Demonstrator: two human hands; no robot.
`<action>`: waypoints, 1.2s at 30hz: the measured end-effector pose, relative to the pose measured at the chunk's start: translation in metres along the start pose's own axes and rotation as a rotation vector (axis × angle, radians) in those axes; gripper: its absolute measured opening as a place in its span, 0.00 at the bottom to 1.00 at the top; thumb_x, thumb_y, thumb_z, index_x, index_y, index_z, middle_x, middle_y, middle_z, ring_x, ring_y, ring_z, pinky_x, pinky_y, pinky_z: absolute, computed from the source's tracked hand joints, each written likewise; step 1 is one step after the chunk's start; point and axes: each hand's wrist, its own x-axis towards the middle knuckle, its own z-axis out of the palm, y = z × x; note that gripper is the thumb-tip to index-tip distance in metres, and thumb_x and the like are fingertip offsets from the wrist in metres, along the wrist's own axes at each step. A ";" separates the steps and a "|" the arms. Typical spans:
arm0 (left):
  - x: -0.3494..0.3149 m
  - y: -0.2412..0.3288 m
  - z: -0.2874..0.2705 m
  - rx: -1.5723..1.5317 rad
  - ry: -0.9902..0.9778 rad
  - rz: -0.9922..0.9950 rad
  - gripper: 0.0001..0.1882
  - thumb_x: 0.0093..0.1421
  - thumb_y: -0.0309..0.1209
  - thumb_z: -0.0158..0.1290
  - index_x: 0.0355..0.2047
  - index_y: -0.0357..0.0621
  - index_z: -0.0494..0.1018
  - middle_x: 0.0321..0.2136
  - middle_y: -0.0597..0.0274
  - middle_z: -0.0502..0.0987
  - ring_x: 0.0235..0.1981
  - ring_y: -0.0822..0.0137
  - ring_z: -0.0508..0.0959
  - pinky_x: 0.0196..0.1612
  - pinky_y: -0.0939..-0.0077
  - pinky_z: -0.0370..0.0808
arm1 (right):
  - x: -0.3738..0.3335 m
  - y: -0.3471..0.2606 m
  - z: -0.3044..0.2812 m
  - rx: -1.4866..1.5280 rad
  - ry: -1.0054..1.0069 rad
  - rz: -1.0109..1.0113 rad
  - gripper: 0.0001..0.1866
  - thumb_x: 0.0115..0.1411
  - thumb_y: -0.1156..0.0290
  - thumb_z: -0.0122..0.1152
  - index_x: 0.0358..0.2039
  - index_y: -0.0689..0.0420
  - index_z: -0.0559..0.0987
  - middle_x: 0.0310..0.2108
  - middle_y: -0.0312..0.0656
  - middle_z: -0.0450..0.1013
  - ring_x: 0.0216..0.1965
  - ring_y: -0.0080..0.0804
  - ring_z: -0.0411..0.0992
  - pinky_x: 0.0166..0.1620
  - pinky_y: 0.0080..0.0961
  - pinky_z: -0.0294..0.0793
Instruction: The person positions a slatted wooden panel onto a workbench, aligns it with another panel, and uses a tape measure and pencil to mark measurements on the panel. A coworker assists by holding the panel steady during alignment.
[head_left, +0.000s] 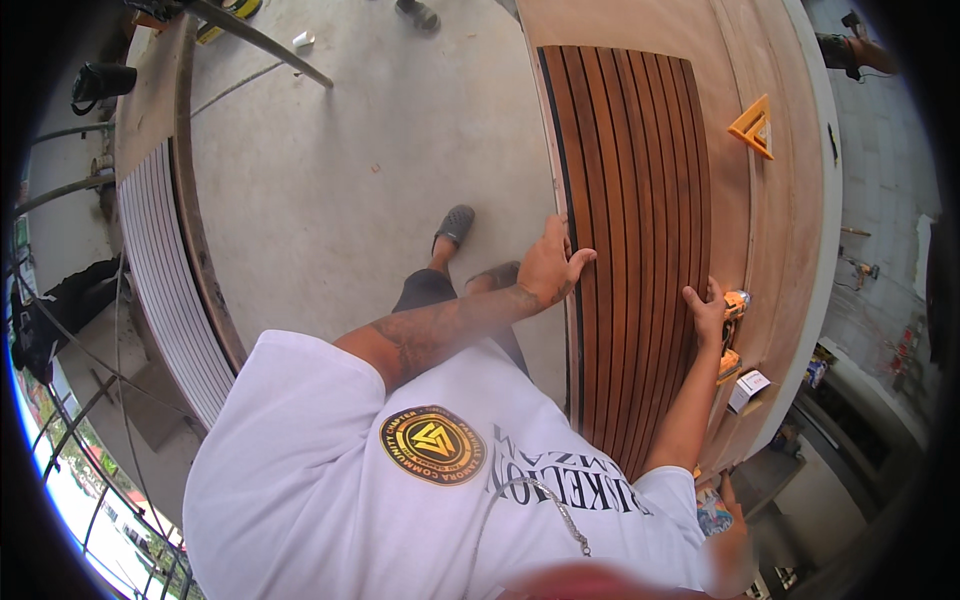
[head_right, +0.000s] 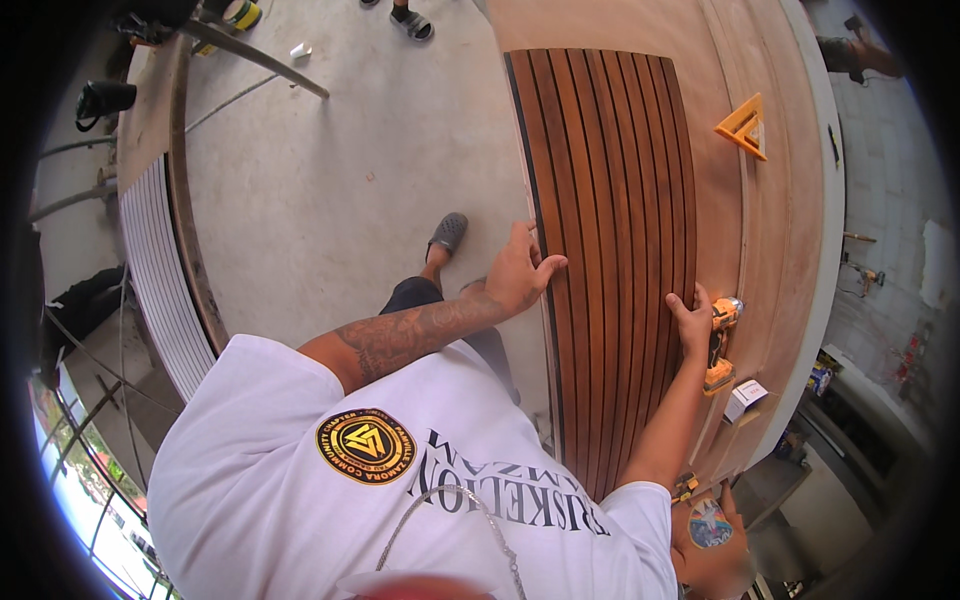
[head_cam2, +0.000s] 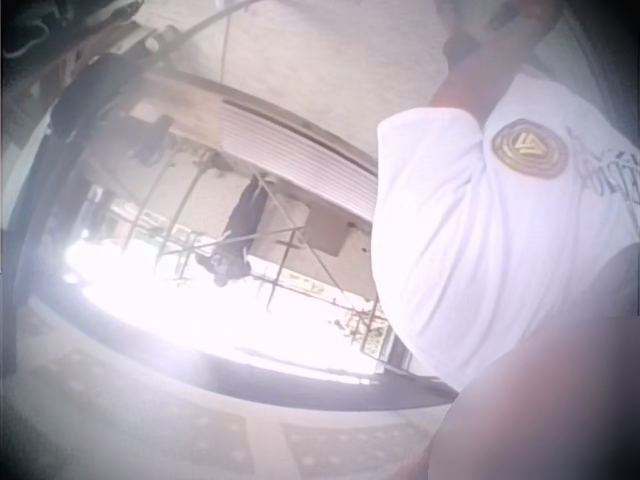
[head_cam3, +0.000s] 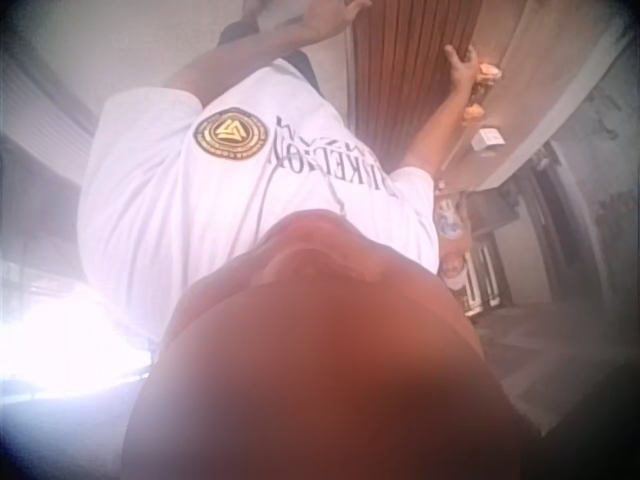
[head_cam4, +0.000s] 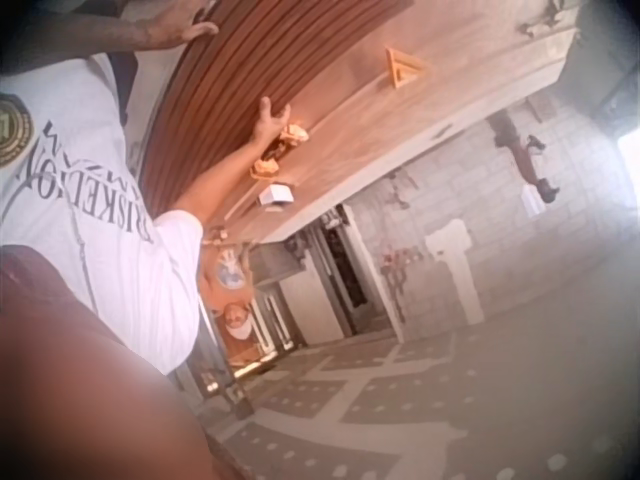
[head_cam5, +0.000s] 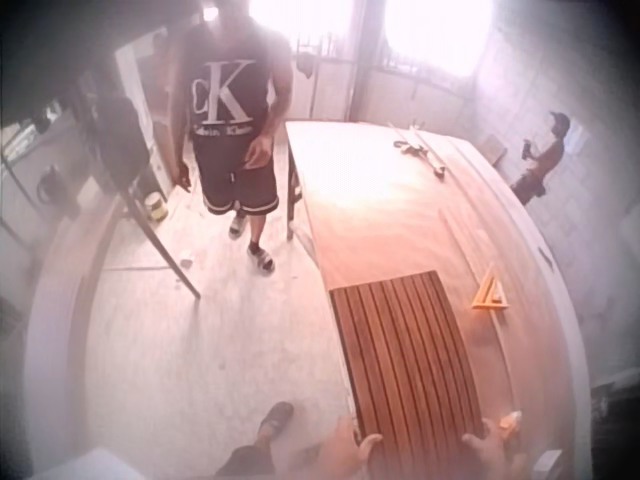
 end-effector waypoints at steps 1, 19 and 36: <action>0.000 0.000 0.000 -0.005 -0.004 -0.009 0.36 0.63 0.40 0.65 0.61 0.32 0.60 0.26 0.53 0.73 0.28 0.52 0.77 0.35 0.57 0.75 | 0.001 0.000 0.000 0.023 -0.016 0.006 0.29 0.60 0.67 0.77 0.58 0.63 0.75 0.49 0.40 0.80 0.48 0.28 0.77 0.54 0.26 0.75; 0.001 -0.002 -0.005 -0.028 -0.080 0.022 0.51 0.69 0.38 0.58 0.78 0.41 0.34 0.24 0.56 0.69 0.27 0.58 0.72 0.36 0.61 0.72 | -0.002 0.001 0.003 -0.070 0.044 -0.014 0.32 0.60 0.64 0.77 0.61 0.63 0.74 0.52 0.42 0.79 0.51 0.29 0.76 0.56 0.27 0.73; -0.001 -0.007 -0.002 -0.064 -0.062 0.041 0.48 0.69 0.37 0.57 0.77 0.37 0.39 0.25 0.56 0.70 0.28 0.58 0.74 0.35 0.63 0.72 | -0.006 -0.005 0.007 0.019 0.000 -0.033 0.30 0.61 0.66 0.75 0.61 0.63 0.74 0.51 0.40 0.79 0.51 0.28 0.76 0.56 0.26 0.73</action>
